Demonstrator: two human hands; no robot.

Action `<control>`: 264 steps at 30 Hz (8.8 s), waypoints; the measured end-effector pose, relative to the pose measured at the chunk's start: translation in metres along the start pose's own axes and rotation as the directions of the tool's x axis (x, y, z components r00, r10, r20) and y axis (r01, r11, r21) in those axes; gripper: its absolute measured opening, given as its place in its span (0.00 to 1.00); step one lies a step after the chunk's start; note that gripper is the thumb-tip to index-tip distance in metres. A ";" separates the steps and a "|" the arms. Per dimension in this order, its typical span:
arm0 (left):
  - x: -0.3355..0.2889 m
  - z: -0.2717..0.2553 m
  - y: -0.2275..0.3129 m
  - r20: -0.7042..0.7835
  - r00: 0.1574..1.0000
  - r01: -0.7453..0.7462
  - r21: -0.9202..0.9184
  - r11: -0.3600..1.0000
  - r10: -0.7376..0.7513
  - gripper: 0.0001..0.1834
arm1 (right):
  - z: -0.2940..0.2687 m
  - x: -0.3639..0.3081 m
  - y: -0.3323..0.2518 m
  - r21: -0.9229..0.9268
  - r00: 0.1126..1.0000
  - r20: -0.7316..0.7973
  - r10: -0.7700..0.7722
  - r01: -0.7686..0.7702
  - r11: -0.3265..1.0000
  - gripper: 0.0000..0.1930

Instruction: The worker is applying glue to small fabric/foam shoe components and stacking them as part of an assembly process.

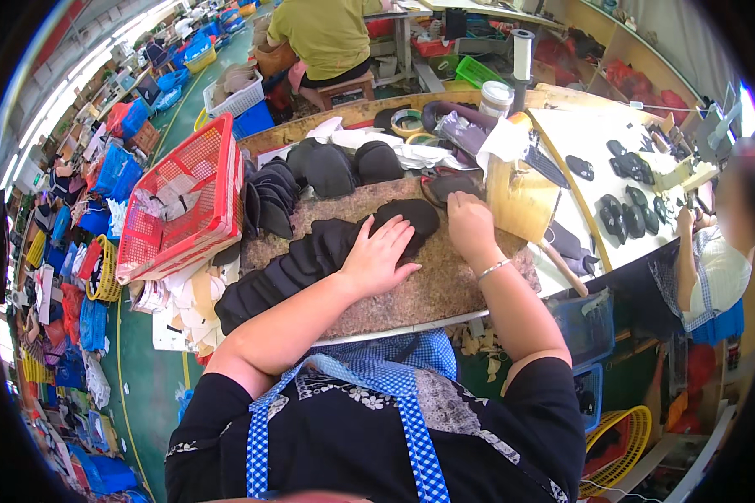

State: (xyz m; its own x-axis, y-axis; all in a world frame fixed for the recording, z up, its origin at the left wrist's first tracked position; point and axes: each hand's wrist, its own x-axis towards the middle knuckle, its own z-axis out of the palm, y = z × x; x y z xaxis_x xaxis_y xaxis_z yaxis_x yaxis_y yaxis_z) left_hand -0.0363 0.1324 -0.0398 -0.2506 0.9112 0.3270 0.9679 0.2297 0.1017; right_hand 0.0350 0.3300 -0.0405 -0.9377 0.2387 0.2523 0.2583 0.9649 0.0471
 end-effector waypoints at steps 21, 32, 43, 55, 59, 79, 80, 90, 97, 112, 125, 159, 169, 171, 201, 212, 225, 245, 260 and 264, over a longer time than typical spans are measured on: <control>0.020 -0.059 -0.035 0.219 0.607 -0.253 -0.858 -0.447 -0.764 0.09 | -0.074 -0.026 -0.073 0.572 0.581 -0.753 0.308 0.346 0.744 0.07; -0.027 -0.076 -0.034 -0.200 0.557 -0.230 -0.970 0.082 -0.806 0.09 | -0.035 0.027 -0.058 0.760 0.933 -0.342 0.109 0.207 0.617 0.13; -0.054 -0.058 0.019 -0.377 0.778 0.079 -0.735 0.674 -0.502 0.23 | -0.076 -0.032 -0.142 0.699 0.891 -0.455 0.019 0.343 0.628 0.17; -0.082 -0.077 0.014 -0.007 0.804 0.220 -0.925 0.309 -0.594 0.09 | -0.081 -0.055 -0.144 0.795 0.916 -0.286 -0.282 0.391 0.465 0.41; -0.083 -0.071 0.023 -0.184 0.779 0.120 -0.895 0.431 -0.599 0.10 | -0.077 -0.059 -0.153 0.677 0.928 -0.233 -0.292 0.370 0.636 0.42; -0.088 -0.066 0.022 0.175 0.762 0.184 -0.982 -0.051 -0.623 0.04 | -0.037 -0.059 -0.145 0.825 0.986 0.143 -0.090 -0.169 -0.539 0.21; -0.088 -0.068 0.021 0.150 0.803 0.165 -0.986 -0.027 -0.577 0.05 | -0.034 -0.062 -0.144 0.590 0.928 0.250 -0.277 -0.373 -0.716 0.19; -0.090 -0.057 0.018 -0.157 0.678 0.286 -0.843 0.455 -0.718 0.07 | -0.012 -0.065 -0.146 0.761 0.930 0.364 0.049 -0.267 -0.591 0.12; -0.086 -0.069 0.017 -0.105 0.669 0.324 -0.850 0.416 -0.736 0.10 | -0.057 -0.081 -0.150 0.399 0.846 0.342 -0.410 -0.526 -0.752 0.16; -0.092 -0.057 0.020 -0.113 0.644 0.360 -0.827 0.431 -0.756 0.11 | -0.063 -0.090 -0.158 0.355 0.711 0.561 -0.423 -0.669 -0.653 0.15; -0.103 -0.056 0.024 -0.205 0.652 0.381 -0.745 0.548 -0.730 0.05 | -0.054 -0.098 -0.154 0.330 0.675 0.577 -0.460 -0.707 -0.625 0.09; -0.087 -0.086 0.037 -0.166 0.735 0.310 -0.780 0.543 -0.657 0.08 | -0.071 -0.094 -0.141 0.999 0.825 -0.037 -0.564 0.023 -0.032 0.15; -0.084 -0.055 0.019 0.144 0.670 0.415 -0.886 0.206 -0.728 0.12 | -0.057 -0.104 -0.129 0.552 0.738 0.187 -0.648 -0.625 -0.552 0.47; -0.084 -0.056 0.021 0.151 0.691 0.418 -0.881 0.221 -0.707 0.12 | -0.060 -0.100 -0.127 0.650 0.696 0.151 -0.702 -0.605 -0.460 0.45; -0.119 -0.081 0.027 0.106 0.828 0.026 -0.988 -0.152 -0.551 0.16 | -0.065 -0.069 -0.125 0.960 0.983 -0.105 -0.150 0.061 -0.272 0.11; -0.120 -0.078 0.027 -0.130 0.759 0.265 -0.834 0.484 -0.638 0.09 | -0.066 -0.078 -0.125 0.976 0.980 0.150 -0.129 -0.168 -0.140 0.10; -0.113 -0.085 0.022 0.479 0.810 0.198 -0.766 -0.611 -0.339 0.07 | -0.056 -0.073 -0.123 0.501 0.854 0.470 -0.222 -0.465 -0.730 0.07; -0.141 -0.042 0.010 -0.014 0.988 0.131 -0.435 0.891 -0.153 0.19 | -0.016 -0.103 -0.120 0.590 0.846 -0.256 -0.468 0.520 0.617 0.14; -0.068 -0.057 0.020 -0.272 0.951 -0.016 -0.513 0.858 -0.144 0.10 | -0.010 -0.004 -0.030 0.611 0.840 -0.424 0.340 -0.012 0.791 0.18; -0.051 -0.050 0.032 -0.261 0.963 -0.078 -0.498 0.863 -0.063 0.10 | 0.010 0.048 -0.018 0.223 0.795 -0.574 0.195 -0.077 0.972 0.21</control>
State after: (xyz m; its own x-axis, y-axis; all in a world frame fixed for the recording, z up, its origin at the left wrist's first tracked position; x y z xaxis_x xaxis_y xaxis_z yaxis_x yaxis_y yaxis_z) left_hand 0.0063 0.0759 -0.0065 -0.3074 0.7740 0.5536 0.8465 -0.0434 0.5306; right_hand -0.0166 0.3248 -0.0387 -0.5619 0.3153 0.7648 0.2715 0.9436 -0.1895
